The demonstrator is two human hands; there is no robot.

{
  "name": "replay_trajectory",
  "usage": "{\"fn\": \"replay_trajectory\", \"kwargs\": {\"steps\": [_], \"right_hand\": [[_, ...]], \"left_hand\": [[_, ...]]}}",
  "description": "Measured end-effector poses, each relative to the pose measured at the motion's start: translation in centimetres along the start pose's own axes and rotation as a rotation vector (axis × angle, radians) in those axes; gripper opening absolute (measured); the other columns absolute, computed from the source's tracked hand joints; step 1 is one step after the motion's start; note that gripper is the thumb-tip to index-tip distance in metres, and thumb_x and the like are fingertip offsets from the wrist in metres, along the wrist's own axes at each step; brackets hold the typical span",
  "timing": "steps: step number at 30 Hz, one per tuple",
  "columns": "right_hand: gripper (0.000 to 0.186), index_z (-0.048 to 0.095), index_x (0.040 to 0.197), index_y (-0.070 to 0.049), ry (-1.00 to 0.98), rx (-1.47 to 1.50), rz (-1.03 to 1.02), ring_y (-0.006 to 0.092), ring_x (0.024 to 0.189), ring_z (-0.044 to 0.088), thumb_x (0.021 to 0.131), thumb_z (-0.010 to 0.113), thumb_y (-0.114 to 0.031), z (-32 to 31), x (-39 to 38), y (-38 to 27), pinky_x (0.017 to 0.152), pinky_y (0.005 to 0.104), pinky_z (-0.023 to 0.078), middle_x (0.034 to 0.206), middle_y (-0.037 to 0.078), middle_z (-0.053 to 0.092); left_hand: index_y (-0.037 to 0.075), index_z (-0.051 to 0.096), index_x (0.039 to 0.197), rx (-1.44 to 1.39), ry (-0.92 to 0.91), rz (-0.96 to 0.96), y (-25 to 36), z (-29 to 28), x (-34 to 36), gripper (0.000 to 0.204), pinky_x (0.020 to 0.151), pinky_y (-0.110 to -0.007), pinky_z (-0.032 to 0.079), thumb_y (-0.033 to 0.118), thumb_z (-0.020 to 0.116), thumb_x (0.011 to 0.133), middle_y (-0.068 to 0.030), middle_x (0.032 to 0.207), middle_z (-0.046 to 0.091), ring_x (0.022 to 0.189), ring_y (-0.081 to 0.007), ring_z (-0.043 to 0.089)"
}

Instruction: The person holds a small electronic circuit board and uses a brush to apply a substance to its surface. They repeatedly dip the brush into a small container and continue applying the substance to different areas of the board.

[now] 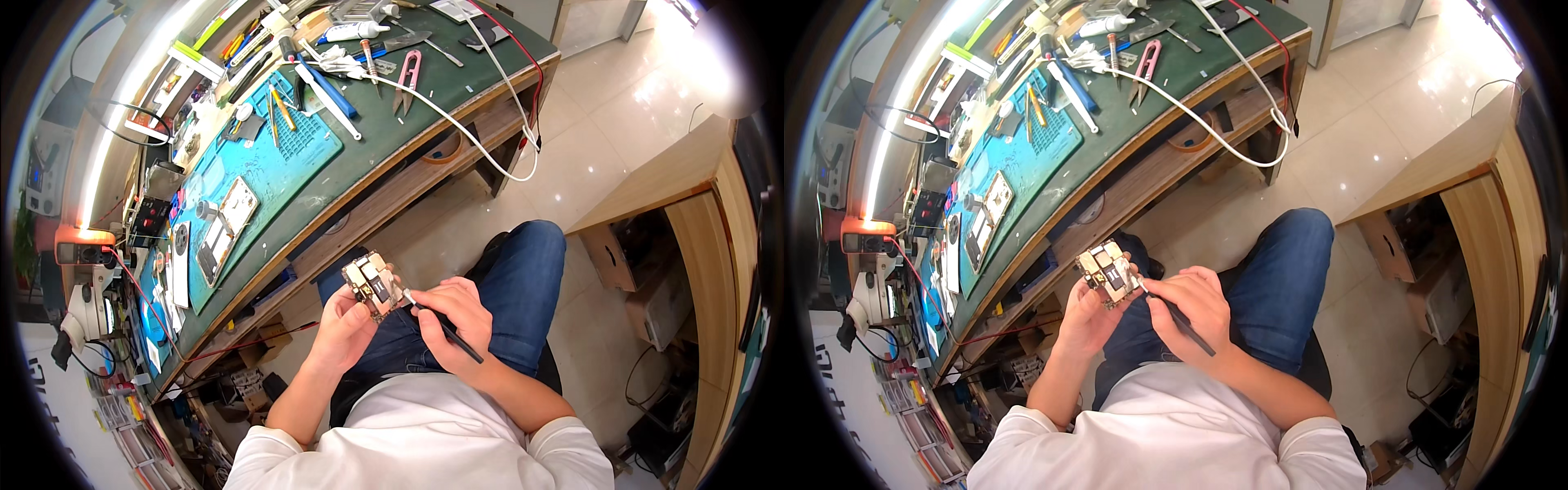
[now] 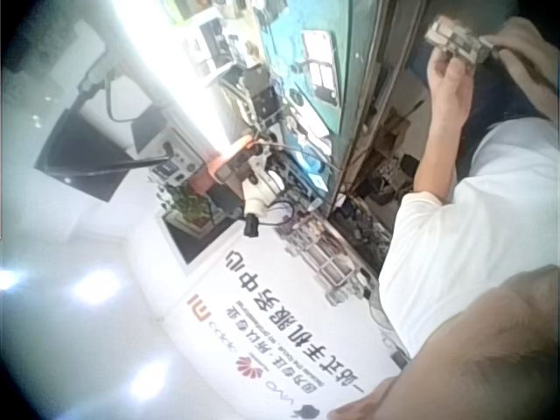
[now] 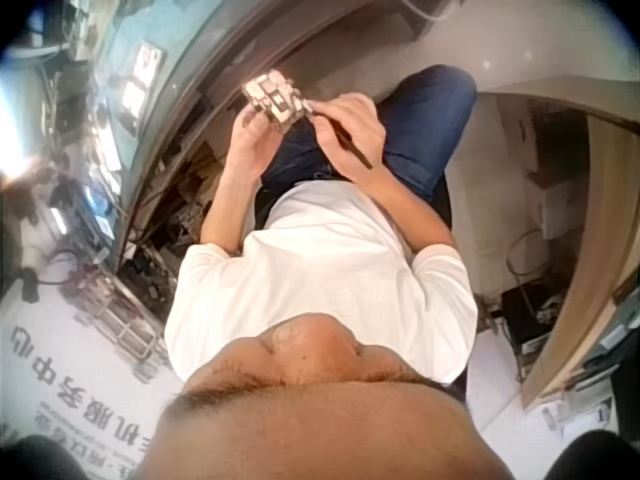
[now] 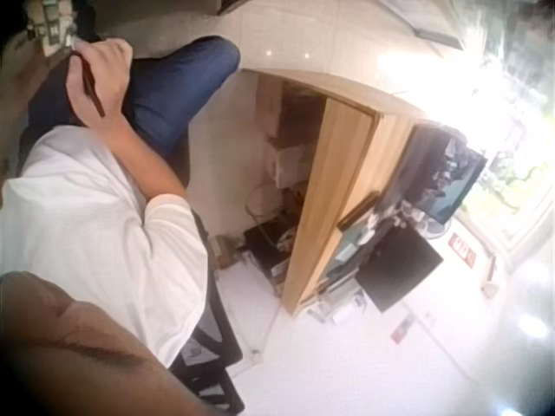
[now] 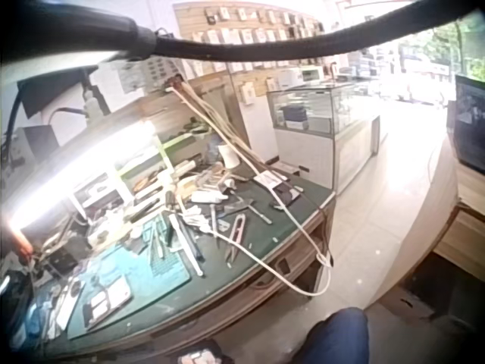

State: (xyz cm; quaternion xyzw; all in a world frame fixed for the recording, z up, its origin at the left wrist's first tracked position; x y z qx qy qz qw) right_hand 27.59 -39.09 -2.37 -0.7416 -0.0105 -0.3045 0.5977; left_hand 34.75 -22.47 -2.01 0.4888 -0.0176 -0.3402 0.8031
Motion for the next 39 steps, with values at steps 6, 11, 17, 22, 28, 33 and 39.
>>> {"fn": "replay_trajectory", "kwargs": {"steps": [6,11,17,22,28,33,39], "right_hand": [[0.02,0.07,0.101,0.0,0.01,-0.004,-0.025,0.0193,0.076,0.068,0.082,0.064,0.0,0.0,-0.2,-0.4,0.089,0.039,0.046,0.081,0.006,0.072],[0.02,0.07,0.102,0.001,-0.007,-0.02,-0.008,0.0195,0.077,0.068,0.082,0.065,-0.003,0.1,-0.1,0.0,0.09,0.0395,0.046,0.081,0.007,0.072],[0.018,0.07,0.101,0.001,-0.006,-0.01,0.002,0.0201,0.077,0.068,0.084,0.064,-0.005,0.2,0.2,-0.1,0.09,0.0407,0.046,0.081,0.007,0.072],[0.021,0.07,0.102,0.0,-0.016,-0.003,-0.048,0.0203,0.077,0.067,0.083,0.064,-0.004,0.2,-0.1,-0.7,0.089,0.0402,0.046,0.082,0.007,0.071],[0.02,0.07,0.101,0.001,-0.001,0.005,-0.025,0.0201,0.076,0.067,0.083,0.063,-0.003,-0.2,0.1,-0.7,0.087,0.0404,0.046,0.082,0.007,0.071],[0.02,0.07,0.101,0.001,-0.005,-0.011,-0.053,0.0192,0.076,0.067,0.083,0.064,-0.004,0.2,0.0,-0.7,0.088,0.0398,0.046,0.08,0.006,0.072],[0.022,0.07,0.103,0.0,-0.027,-0.014,-0.054,0.0198,0.077,0.067,0.082,0.066,-0.003,0.2,0.1,-0.7,0.089,0.0397,0.046,0.083,0.006,0.072]], "left_hand": [[-0.003,0.042,0.141,-0.009,-0.025,-0.019,0.2,-0.2,-0.1,0.086,0.107,-0.041,0.046,0.041,0.082,0.079,-0.0142,0.132,0.057,0.123,-0.025,0.057],[0.0,0.043,0.141,-0.035,-0.012,-0.014,0.2,-0.2,-0.3,0.084,0.107,-0.042,0.046,0.039,0.082,0.079,-0.0126,0.137,0.054,0.125,-0.0252,0.055],[0.0,0.042,0.142,-0.044,-0.066,-0.043,0.2,0.1,-0.2,0.083,0.107,-0.043,0.046,0.039,0.081,0.08,-0.0117,0.139,0.053,0.126,-0.0249,0.055],[-0.002,0.048,0.137,-0.05,-0.06,-0.028,0.4,0.0,-0.3,0.076,0.106,-0.04,0.043,0.038,0.081,0.081,-0.0133,0.131,0.059,0.121,-0.0236,0.058],[-0.002,0.047,0.138,-0.065,-0.052,-0.045,0.6,0.2,-0.4,0.079,0.107,-0.04,0.043,0.04,0.081,0.079,-0.0132,0.131,0.058,0.121,-0.0236,0.058],[-0.002,0.046,0.139,-0.053,-0.062,-0.052,0.6,0.4,-0.4,0.08,0.108,-0.042,0.042,0.039,0.081,0.08,-0.0128,0.132,0.058,0.122,-0.0234,0.057],[-0.002,0.047,0.138,-0.035,-0.062,-0.062,0.5,0.6,-0.5,0.078,0.108,-0.042,0.042,0.039,0.08,0.08,-0.0121,0.13,0.059,0.121,-0.0239,0.058]]}}
Point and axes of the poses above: each hand's wrist, its own x-axis towards the middle knuckle, its own z-axis out of the palm, y = z × x, the point moved 3 cm from there along x, towards the middle knuckle
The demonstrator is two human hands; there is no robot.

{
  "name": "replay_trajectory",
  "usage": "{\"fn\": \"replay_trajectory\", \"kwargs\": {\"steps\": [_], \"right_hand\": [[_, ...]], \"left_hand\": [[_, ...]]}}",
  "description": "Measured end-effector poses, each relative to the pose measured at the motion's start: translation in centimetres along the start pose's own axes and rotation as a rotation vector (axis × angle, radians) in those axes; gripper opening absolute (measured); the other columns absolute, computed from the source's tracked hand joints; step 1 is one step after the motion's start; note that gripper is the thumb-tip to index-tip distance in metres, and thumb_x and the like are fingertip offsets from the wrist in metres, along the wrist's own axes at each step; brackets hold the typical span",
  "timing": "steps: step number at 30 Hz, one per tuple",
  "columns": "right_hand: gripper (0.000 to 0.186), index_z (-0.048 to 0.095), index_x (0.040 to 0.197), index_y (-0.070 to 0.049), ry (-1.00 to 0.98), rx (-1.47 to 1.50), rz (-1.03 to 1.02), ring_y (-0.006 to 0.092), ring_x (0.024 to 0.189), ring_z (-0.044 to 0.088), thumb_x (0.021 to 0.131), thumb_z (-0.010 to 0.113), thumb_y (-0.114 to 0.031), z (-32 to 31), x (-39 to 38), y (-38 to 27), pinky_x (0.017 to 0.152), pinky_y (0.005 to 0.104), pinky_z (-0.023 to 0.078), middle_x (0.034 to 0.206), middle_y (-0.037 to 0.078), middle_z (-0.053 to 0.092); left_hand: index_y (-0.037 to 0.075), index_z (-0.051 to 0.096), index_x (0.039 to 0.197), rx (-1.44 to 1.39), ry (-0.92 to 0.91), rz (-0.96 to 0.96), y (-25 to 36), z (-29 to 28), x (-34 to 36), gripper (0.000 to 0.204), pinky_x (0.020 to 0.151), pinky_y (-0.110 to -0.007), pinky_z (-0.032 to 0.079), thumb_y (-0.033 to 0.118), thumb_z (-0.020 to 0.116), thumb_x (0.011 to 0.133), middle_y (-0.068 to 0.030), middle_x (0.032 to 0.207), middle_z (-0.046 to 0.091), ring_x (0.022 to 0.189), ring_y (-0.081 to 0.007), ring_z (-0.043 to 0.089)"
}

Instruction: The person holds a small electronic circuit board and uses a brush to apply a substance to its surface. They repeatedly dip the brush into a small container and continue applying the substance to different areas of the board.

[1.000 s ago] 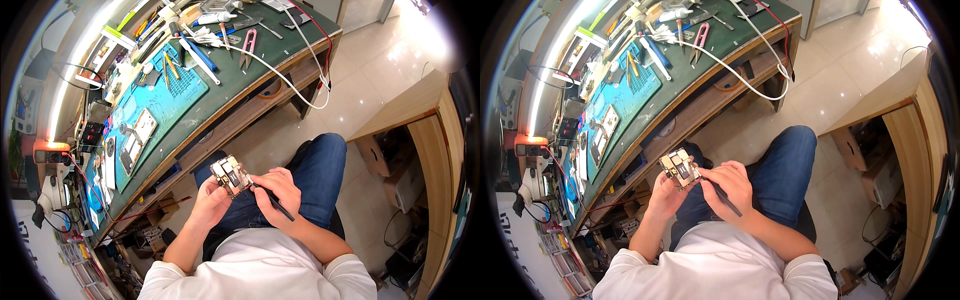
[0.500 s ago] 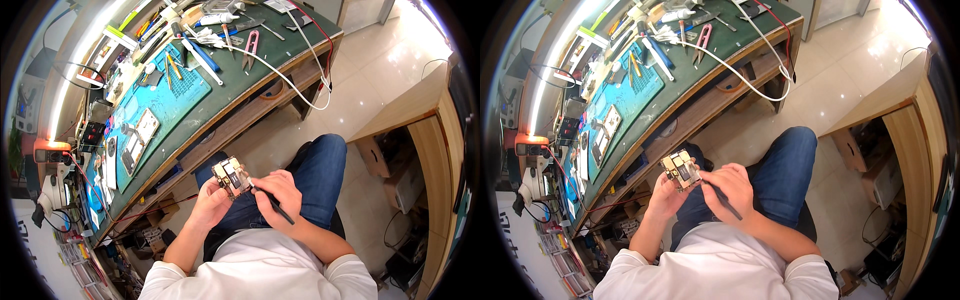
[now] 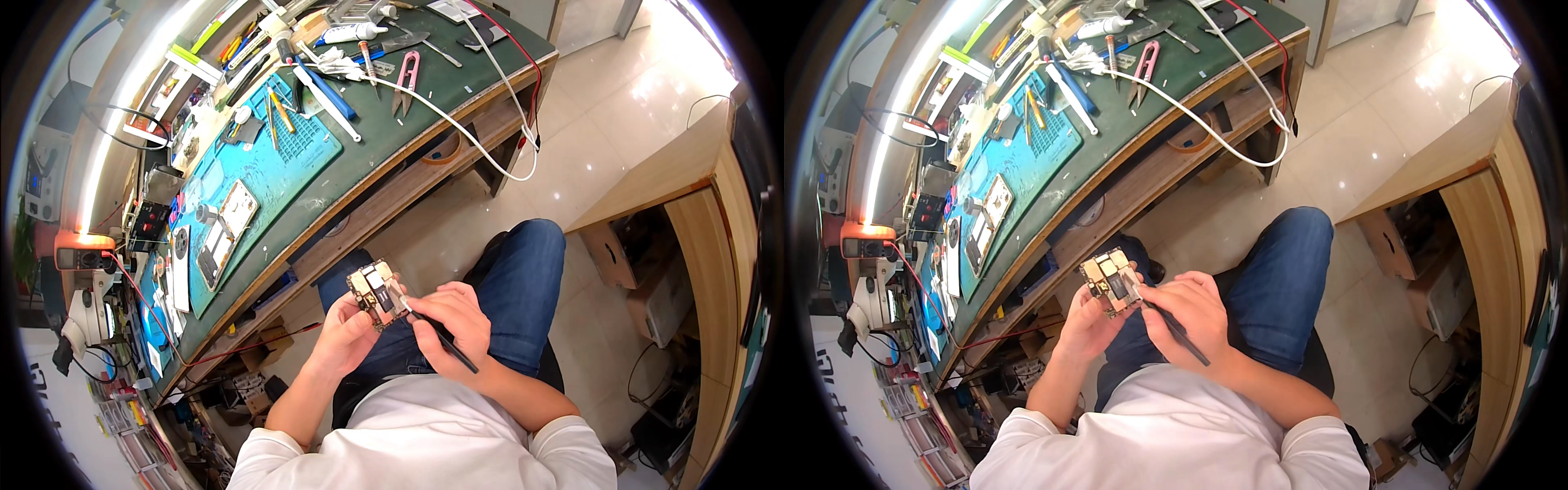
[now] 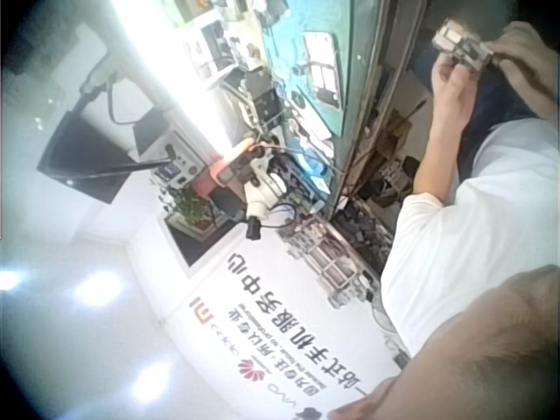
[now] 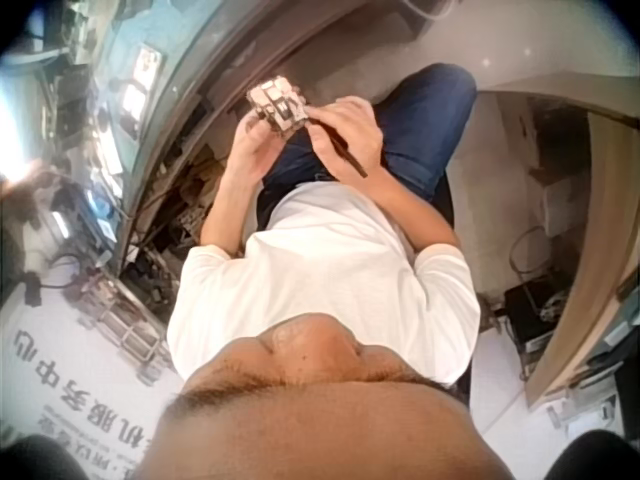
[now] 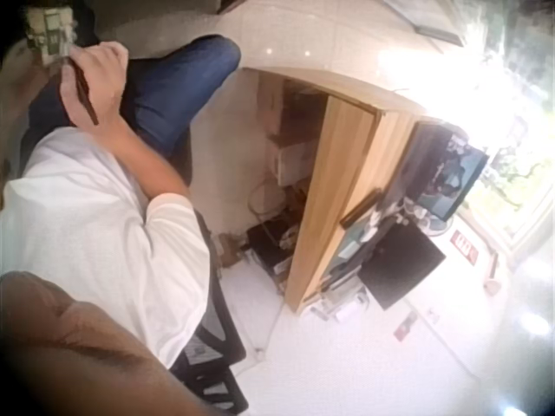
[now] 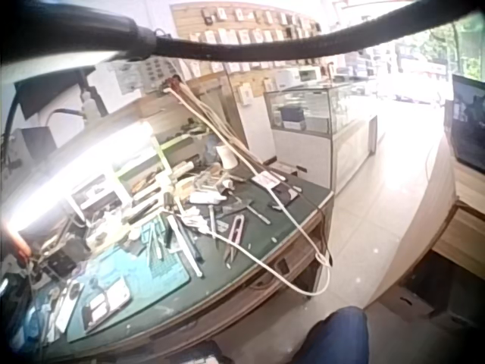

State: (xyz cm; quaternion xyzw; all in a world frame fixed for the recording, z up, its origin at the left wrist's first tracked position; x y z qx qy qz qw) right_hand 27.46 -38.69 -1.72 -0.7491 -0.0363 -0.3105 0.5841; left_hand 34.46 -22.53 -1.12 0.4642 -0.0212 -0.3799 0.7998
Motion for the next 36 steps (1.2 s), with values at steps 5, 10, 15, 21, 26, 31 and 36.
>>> {"fn": "replay_trajectory", "kwargs": {"steps": [5,10,15,21,26,31,36], "right_hand": [[0.02,0.069,0.097,-0.001,0.2,-0.074,0.126,0.0263,0.077,0.066,0.078,0.071,0.002,-1.3,1.5,2.2,0.079,0.0362,0.05,0.084,0.01,0.068],[0.018,0.069,0.106,0.002,0.214,-0.249,0.398,0.0174,0.085,0.069,0.091,0.066,-0.007,-1.5,3.4,14.0,0.078,0.0267,0.052,0.094,0.013,0.071],[0.018,0.069,0.1,0.003,0.466,0.074,0.427,0.0171,0.081,0.071,0.094,0.059,-0.01,-0.7,7.2,14.3,0.073,0.0282,0.054,0.091,0.012,0.073],[0.022,0.066,0.107,0.002,0.545,0.002,0.546,0.0138,0.086,0.066,0.095,0.049,-0.005,-0.6,3.6,20.5,0.078,0.0264,0.052,0.095,0.009,0.07],[0.026,0.061,0.116,0.0,0.734,0.865,1.104,0.0158,0.088,0.066,0.096,0.046,-0.008,-2.4,1.7,27.9,0.074,0.0267,0.053,0.1,0.009,0.068],[0.03,0.057,0.121,0.003,0.924,0.38,1.056,0.0148,0.067,0.062,0.095,0.046,-0.007,-8.5,-1.3,36.1,0.055,0.0265,0.048,0.092,0.01,0.066],[0.021,0.068,0.089,0.0,1.071,0.122,1.258,0.0145,0.062,0.06,0.088,0.048,-0.008,-11.5,-6.0,42.1,0.047,0.0255,0.043,0.068,0.009,0.061]], "left_hand": [[-0.002,0.048,0.137,-0.026,0.021,0.01,-0.5,-1.5,0.1,0.075,0.108,-0.041,0.041,0.039,0.078,0.082,-0.0115,0.129,0.06,0.121,-0.0243,0.058],[-0.002,0.047,0.138,-0.027,0.032,-0.013,-0.9,-1.8,-0.3,0.075,0.108,-0.041,0.042,0.039,0.078,0.082,-0.0115,0.129,0.059,0.121,-0.0247,0.058],[-0.003,0.041,0.142,-0.053,0.05,-0.016,-1.1,-3.0,-1.0,0.082,0.106,-0.041,0.046,0.038,0.079,0.082,-0.0135,0.131,0.057,0.121,-0.0267,0.058],[-0.004,0.04,0.142,-0.107,0.023,0.004,-0.7,-2.7,-0.9,0.082,0.106,-0.041,0.047,0.038,0.079,0.082,-0.0145,0.13,0.058,0.12,-0.0267,0.059],[-0.002,0.044,0.14,-0.054,0.037,-0.009,0.5,-3.9,-0.6,0.082,0.107,-0.041,0.044,0.04,0.08,0.08,-0.0131,0.129,0.059,0.121,-0.025,0.058],[0.0,0.045,0.14,-0.043,-0.004,-0.106,-0.2,-4.4,0.3,0.083,0.107,-0.042,0.043,0.042,0.081,0.078,-0.0134,0.129,0.059,0.121,-0.0258,0.057],[0.001,0.044,0.141,-0.087,-0.032,-0.3,-3.1,-5.6,2.2,0.081,0.108,-0.043,0.041,0.038,0.08,0.079,-0.0139,0.13,0.059,0.122,-0.0283,0.056]]}}
Point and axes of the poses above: each hand's wrist, its own x-axis towards the middle knuckle, its own z-axis out of the palm, y = z × x, the point moved 3 cm from there along x, towards the middle knuckle
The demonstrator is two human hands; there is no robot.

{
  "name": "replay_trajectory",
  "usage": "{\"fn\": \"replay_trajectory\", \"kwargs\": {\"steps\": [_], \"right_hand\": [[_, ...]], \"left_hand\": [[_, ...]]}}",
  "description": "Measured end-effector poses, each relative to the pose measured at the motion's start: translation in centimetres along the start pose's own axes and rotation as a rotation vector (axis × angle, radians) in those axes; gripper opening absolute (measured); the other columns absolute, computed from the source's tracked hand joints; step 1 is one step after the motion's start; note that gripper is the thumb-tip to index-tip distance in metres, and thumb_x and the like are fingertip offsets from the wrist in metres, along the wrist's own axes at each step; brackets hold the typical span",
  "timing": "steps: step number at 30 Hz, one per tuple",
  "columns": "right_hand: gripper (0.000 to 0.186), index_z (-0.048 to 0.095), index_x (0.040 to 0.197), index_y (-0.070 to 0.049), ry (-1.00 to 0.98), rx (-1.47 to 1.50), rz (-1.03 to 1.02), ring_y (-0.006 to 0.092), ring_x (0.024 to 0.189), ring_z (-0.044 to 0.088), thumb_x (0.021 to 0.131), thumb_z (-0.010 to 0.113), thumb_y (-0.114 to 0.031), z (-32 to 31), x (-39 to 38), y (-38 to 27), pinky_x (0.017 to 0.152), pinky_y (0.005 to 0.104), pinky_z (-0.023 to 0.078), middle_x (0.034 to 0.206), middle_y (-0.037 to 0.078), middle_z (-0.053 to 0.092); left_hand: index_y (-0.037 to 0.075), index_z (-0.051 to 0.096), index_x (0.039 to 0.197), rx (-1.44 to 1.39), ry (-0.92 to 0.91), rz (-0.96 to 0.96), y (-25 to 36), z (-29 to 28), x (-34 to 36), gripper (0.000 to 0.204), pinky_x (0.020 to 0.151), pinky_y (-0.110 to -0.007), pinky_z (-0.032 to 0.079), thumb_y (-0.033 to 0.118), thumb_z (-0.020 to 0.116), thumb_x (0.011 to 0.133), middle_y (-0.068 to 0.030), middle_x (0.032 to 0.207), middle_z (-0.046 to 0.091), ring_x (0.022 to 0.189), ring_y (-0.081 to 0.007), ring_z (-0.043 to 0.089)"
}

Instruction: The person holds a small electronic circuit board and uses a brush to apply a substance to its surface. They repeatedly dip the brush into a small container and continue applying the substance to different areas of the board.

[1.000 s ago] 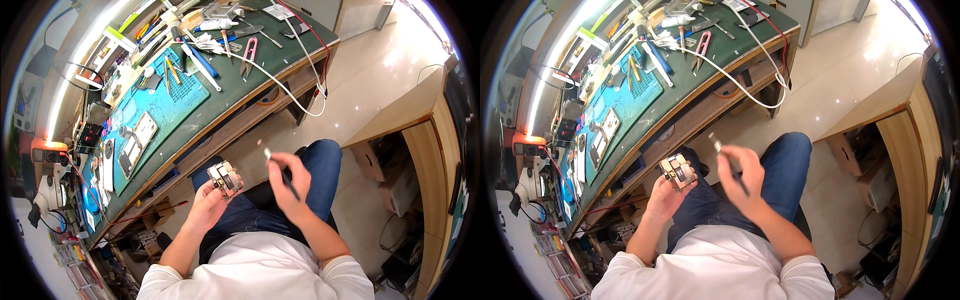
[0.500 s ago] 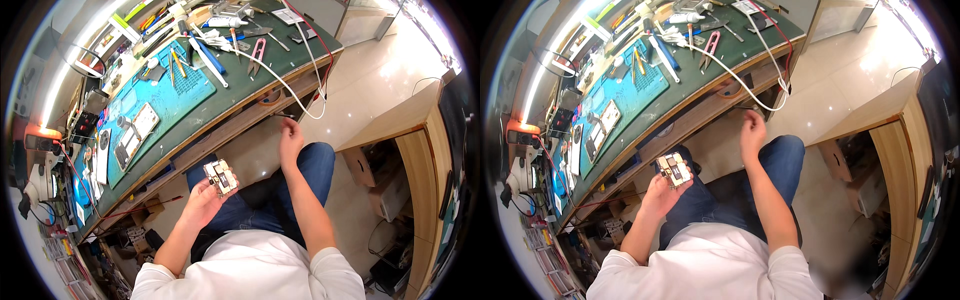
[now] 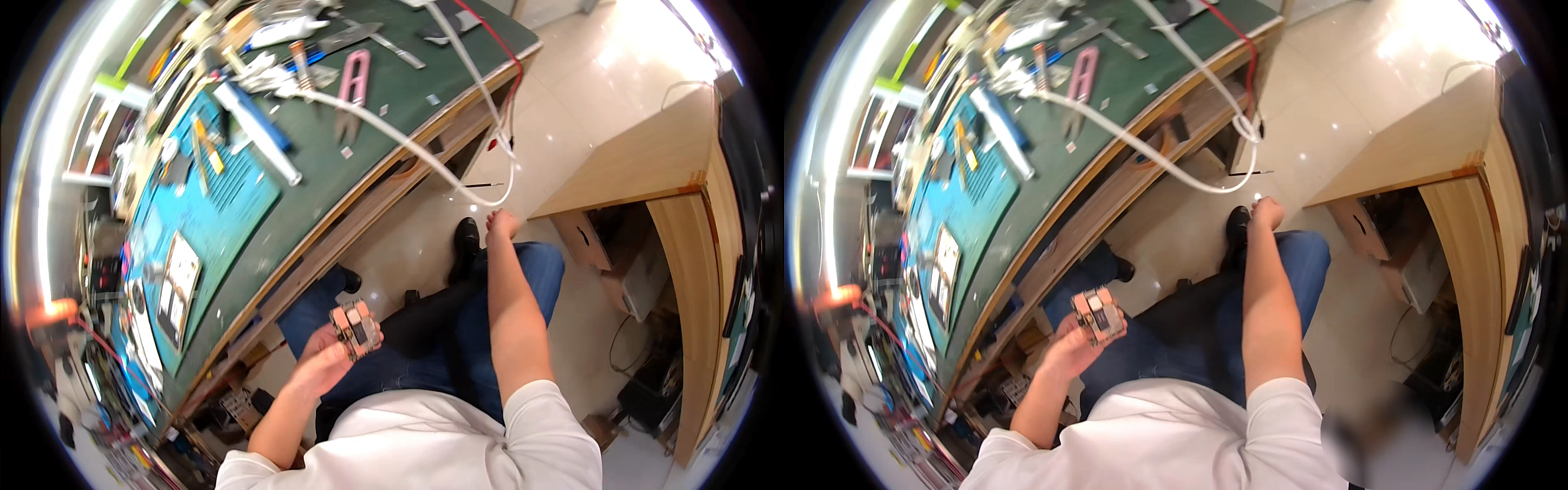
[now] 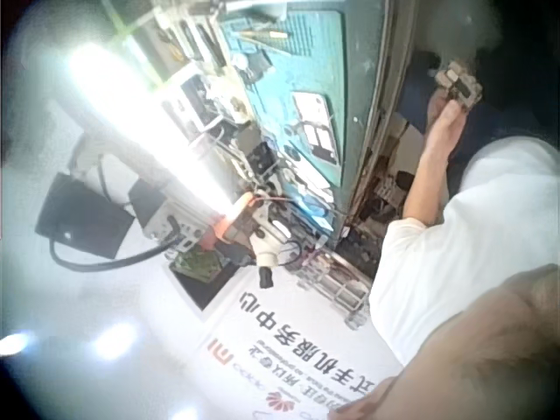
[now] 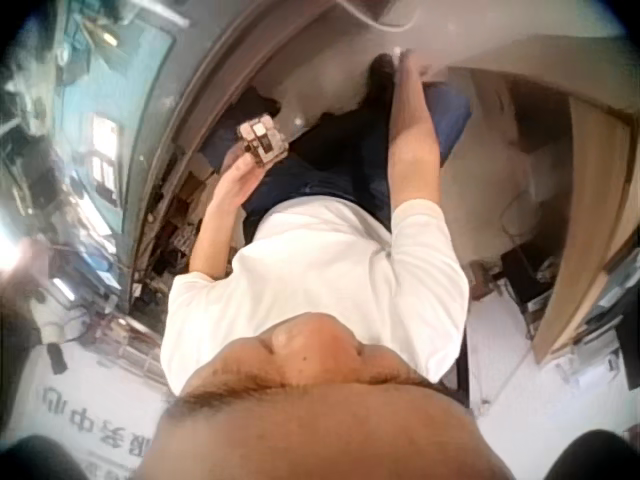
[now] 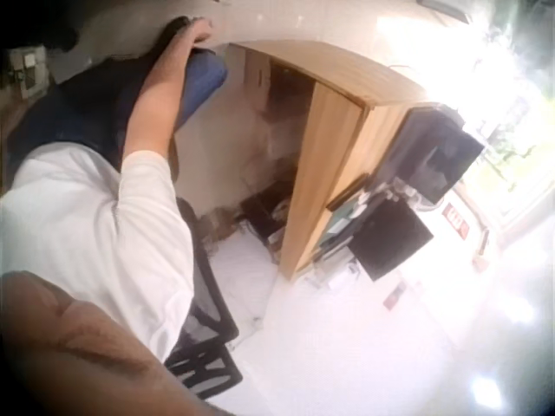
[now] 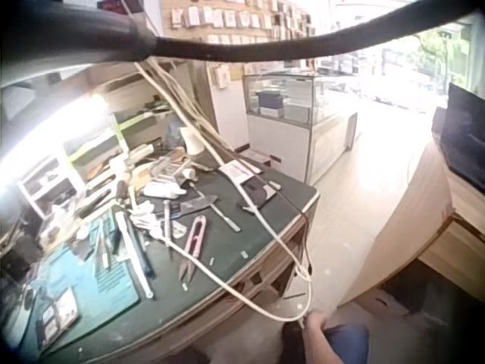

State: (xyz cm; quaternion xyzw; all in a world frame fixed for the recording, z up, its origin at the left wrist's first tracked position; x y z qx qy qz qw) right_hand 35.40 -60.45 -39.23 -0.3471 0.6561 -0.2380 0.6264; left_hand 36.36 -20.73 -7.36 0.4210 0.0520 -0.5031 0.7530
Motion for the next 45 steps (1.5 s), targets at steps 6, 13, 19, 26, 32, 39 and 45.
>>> {"fn": "replay_trajectory", "kwargs": {"steps": [6,13,19,26,32,39,45], "right_hand": [[0.027,0.074,0.098,-0.002,0.136,-0.848,-0.129,0.0404,0.096,0.069,0.086,0.057,-0.02,0.3,5.7,2.2,0.084,0.0478,0.055,0.101,0.023,0.071],[0.025,0.071,0.109,-0.007,0.082,-1.275,-0.197,0.0333,0.109,0.063,0.091,0.054,-0.011,1.5,17.0,5.1,0.086,0.0415,0.055,0.121,0.016,0.065],[0.022,0.063,0.109,-0.005,0.204,-1.276,-0.969,0.0306,0.106,0.06,0.09,0.052,-0.007,6.7,27.9,3.8,0.083,0.0395,0.054,0.116,0.013,0.061],[0.008,0.061,0.092,-0.009,-0.048,-1.553,-0.93,0.0249,0.093,0.065,0.087,0.054,-0.008,7.1,33.5,3.4,0.073,0.0364,0.055,0.093,0.009,0.066],[0.013,0.063,0.093,-0.006,-0.535,-1.454,-0.863,0.0328,0.083,0.068,0.082,0.061,-0.012,3.9,23.8,4.7,0.076,0.0456,0.055,0.093,0.015,0.066],[0.013,0.073,0.101,-0.006,-0.866,-0.689,-1.262,0.0214,0.064,0.065,0.09,0.067,-0.01,-1.7,-9.0,-17.6,0.062,0.03,0.052,0.081,0.011,0.063],[0.026,0.069,0.1,0.001,-1.187,-0.161,-1.242,0.0215,0.066,0.065,0.075,0.07,0.007,-13.5,-31.0,-20.2,0.058,0.0288,0.051,0.082,0.011,0.068]], "left_hand": [[-0.002,0.043,0.14,-0.04,-0.001,-0.269,-2.9,-1.8,4.8,0.08,0.111,-0.046,0.039,0.026,0.083,0.076,-0.0175,0.13,0.058,0.122,-0.0312,0.056],[0.001,0.052,0.13,-0.073,0.175,-0.383,-3.4,1.0,9.8,0.067,0.102,-0.05,0.045,0.019,0.083,0.075,-0.0185,0.125,0.057,0.116,-0.0337,0.057],[0.003,0.056,0.126,-0.099,0.307,-0.402,-5.0,0.3,12.2,0.064,0.096,-0.052,0.047,0.018,0.084,0.071,-0.019,0.124,0.059,0.117,-0.0366,0.057],[0.01,0.059,0.12,-0.049,0.368,-0.359,-6.2,2.5,15.9,0.055,0.095,-0.056,0.046,0.014,0.083,0.071,-0.0176,0.125,0.057,0.119,-0.0391,0.055],[0.012,0.059,0.122,-0.071,0.184,-0.233,-5.7,4.9,14.4,0.051,0.098,-0.053,0.044,0.018,0.079,0.075,-0.0146,0.127,0.055,0.121,-0.0368,0.053],[0.003,0.038,0.145,-0.239,-0.107,-0.083,-5.5,5.6,11.2,0.085,0.114,-0.045,0.038,0.03,0.083,0.078,-0.0135,0.136,0.052,0.129,-0.0297,0.052],[0.002,0.041,0.142,-0.245,-0.296,0.084,-3.6,6.9,3.8,0.087,0.111,-0.04,0.042,0.029,0.088,0.073,-0.0132,0.135,0.052,0.127,-0.0284,0.053]]}}
Point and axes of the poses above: each hand's wrist, its own x-axis towards the middle knuckle, its own z-axis out of the palm, y = z × x, the point moved 3 cm from there along x, towards the middle knuckle
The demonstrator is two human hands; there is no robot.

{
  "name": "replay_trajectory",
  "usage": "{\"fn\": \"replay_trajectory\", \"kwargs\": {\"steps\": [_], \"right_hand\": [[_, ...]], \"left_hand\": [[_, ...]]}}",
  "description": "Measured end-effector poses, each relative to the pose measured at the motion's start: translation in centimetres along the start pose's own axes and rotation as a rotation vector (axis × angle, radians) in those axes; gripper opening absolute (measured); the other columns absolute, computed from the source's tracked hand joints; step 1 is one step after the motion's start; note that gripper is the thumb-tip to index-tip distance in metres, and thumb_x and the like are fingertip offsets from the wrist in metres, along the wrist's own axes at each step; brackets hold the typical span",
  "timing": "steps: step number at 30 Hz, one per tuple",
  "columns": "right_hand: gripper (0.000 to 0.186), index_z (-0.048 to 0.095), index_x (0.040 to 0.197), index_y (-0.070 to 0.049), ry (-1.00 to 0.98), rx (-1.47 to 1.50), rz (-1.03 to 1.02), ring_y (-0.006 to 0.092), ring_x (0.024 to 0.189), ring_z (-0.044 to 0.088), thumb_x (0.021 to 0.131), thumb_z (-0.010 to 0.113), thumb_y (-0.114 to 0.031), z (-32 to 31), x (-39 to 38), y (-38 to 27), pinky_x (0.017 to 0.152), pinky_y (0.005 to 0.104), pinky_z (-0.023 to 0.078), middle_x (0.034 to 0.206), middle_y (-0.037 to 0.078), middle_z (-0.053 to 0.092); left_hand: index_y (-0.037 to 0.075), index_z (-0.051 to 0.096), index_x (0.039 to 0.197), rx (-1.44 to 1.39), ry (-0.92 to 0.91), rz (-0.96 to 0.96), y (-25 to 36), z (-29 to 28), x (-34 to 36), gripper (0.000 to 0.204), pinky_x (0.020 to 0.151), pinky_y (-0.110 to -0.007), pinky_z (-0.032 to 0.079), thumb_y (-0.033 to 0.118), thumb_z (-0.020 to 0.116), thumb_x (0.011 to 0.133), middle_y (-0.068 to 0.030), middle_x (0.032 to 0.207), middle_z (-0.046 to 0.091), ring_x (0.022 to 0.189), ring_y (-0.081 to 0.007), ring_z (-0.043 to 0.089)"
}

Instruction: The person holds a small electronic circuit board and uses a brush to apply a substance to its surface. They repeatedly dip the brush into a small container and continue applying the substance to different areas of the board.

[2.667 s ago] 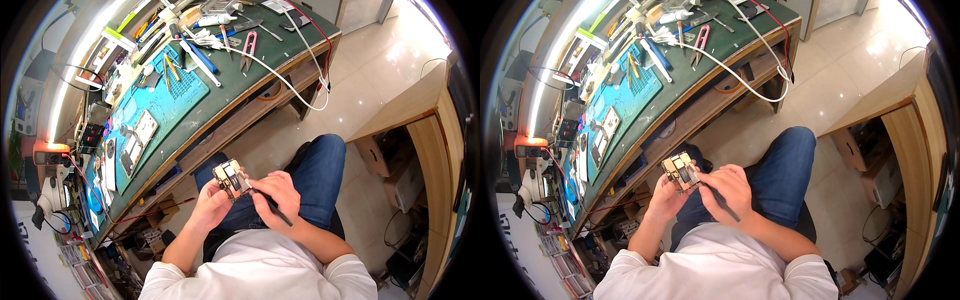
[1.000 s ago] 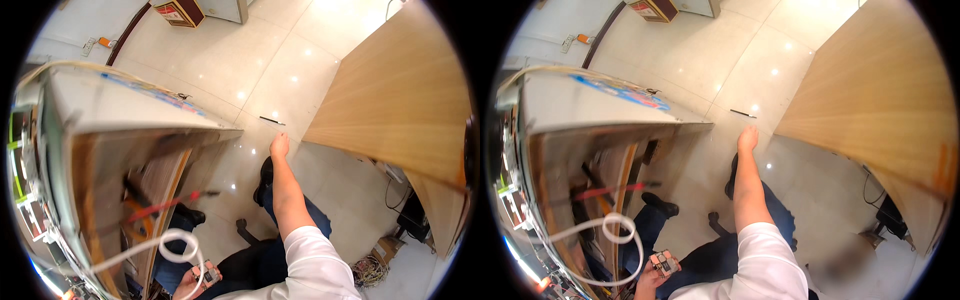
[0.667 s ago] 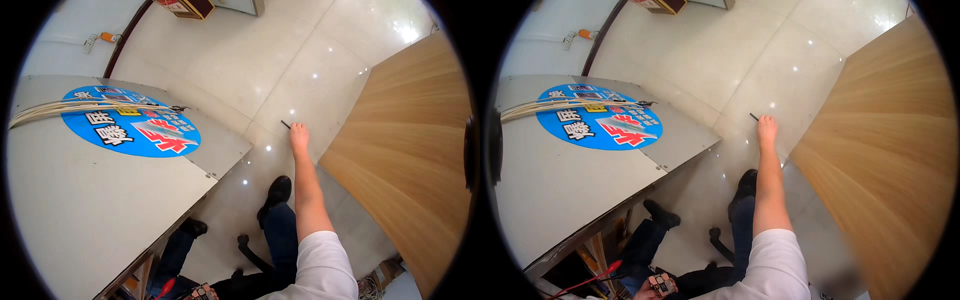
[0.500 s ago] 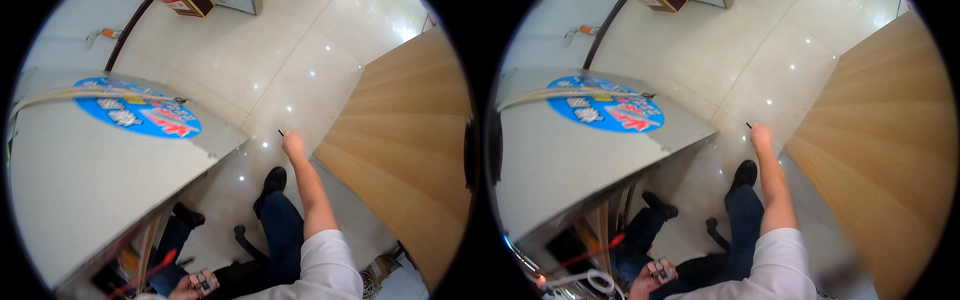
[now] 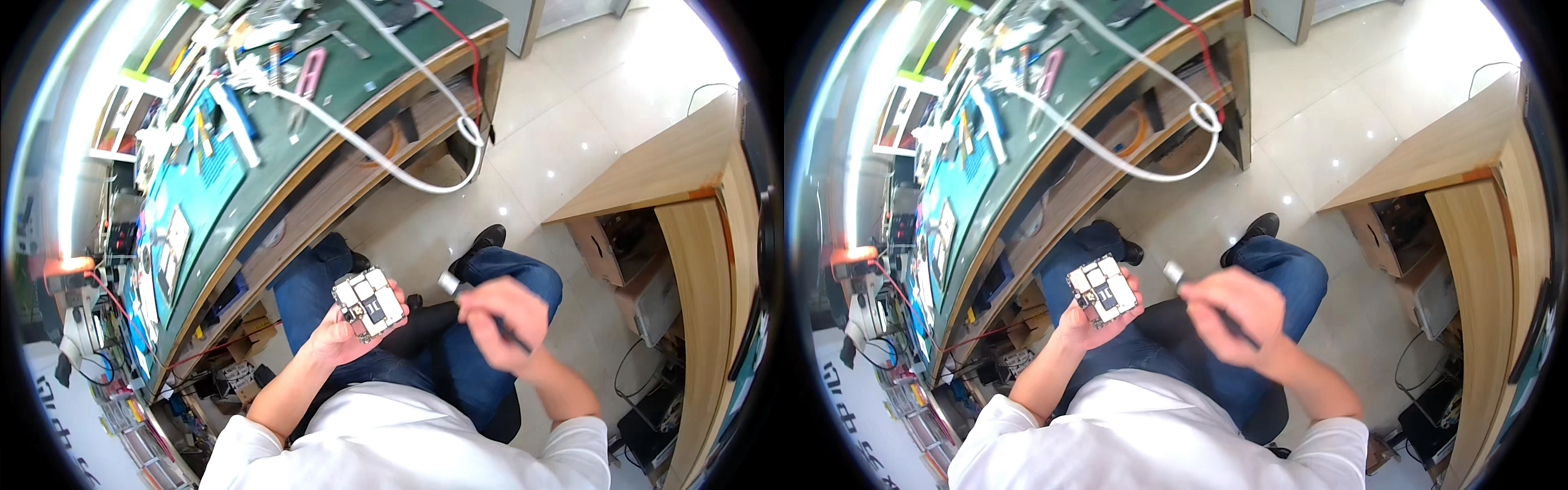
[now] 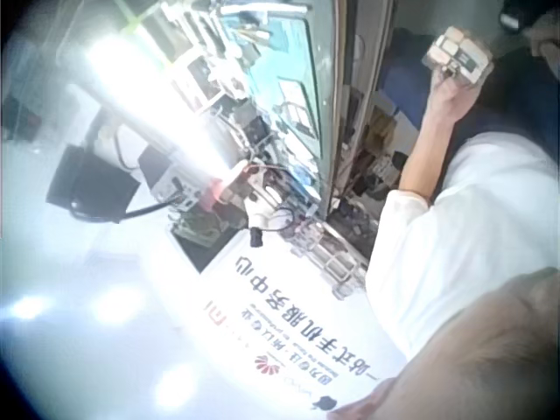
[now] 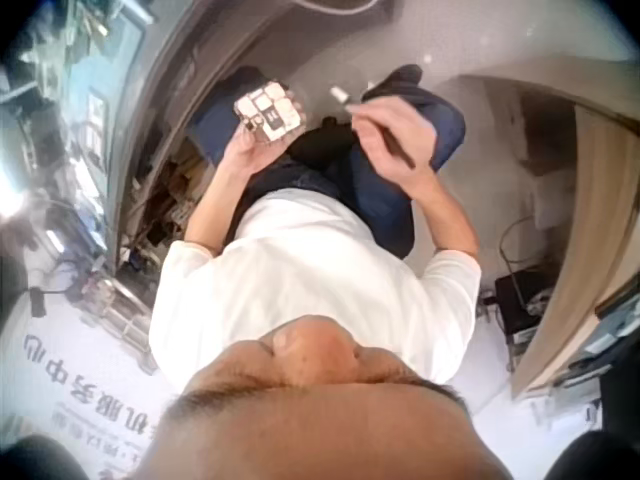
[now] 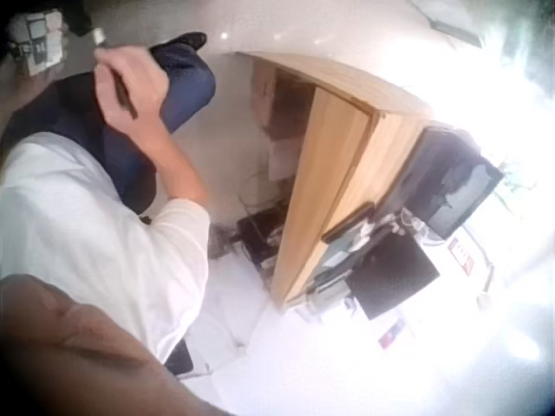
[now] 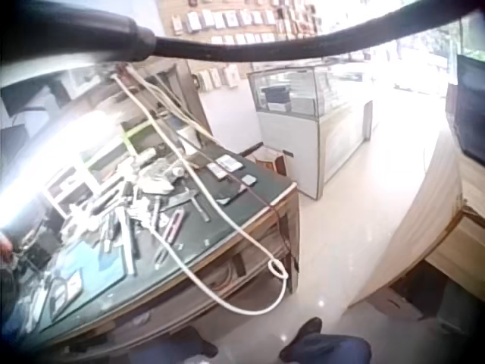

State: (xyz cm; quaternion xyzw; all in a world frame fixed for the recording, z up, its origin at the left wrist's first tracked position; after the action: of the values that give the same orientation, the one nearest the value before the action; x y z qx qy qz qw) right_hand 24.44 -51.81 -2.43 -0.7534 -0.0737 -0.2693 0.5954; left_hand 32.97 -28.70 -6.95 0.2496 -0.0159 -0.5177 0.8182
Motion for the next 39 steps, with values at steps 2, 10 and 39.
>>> {"fn": "replay_trajectory", "kwargs": {"steps": [2,10,39], "right_hand": [[0.028,0.07,0.1,0.002,0.044,-0.019,-0.091,0.0231,0.061,0.065,0.073,0.07,0.006,2.4,-1.4,-2.0,0.053,0.0285,0.051,0.078,0.012,0.068],[0.021,0.068,0.101,0.002,0.066,-0.064,-0.082,0.0223,0.07,0.065,0.081,0.071,-0.002,8.1,-4.4,-6.3,0.058,0.0284,0.052,0.088,0.015,0.069],[0.022,0.068,0.099,0.004,0.143,-0.139,-0.042,0.0238,0.071,0.066,0.077,0.068,0.004,9.7,-4.7,-7.1,0.062,0.0292,0.054,0.088,0.017,0.068]], "left_hand": [[0.003,0.041,0.142,0.036,-0.025,0.031,0.5,0.8,-0.1,0.087,0.111,-0.04,0.041,0.031,0.087,0.073,-0.0127,0.135,0.052,0.127,-0.028,0.054],[0.004,0.042,0.141,0.09,-0.062,0.113,1.6,0.4,-4.6,0.088,0.111,-0.04,0.04,0.035,0.088,0.072,-0.0119,0.133,0.052,0.126,-0.0274,0.054],[0.003,0.044,0.14,0.177,0.007,0.126,1.9,0.6,-5.5,0.09,0.11,-0.042,0.042,0.027,0.091,0.068,-0.0108,0.132,0.056,0.126,-0.0254,0.054]]}}
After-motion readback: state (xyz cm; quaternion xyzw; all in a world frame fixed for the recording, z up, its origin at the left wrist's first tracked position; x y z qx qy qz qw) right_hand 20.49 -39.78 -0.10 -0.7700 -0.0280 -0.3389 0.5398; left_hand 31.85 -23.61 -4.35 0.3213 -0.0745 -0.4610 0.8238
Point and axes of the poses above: each hand's wrist, its own x-axis towards the middle knuckle, its own z-axis out of the palm, y = z × x, the point moved 3 cm from there along x, towards the middle knuckle
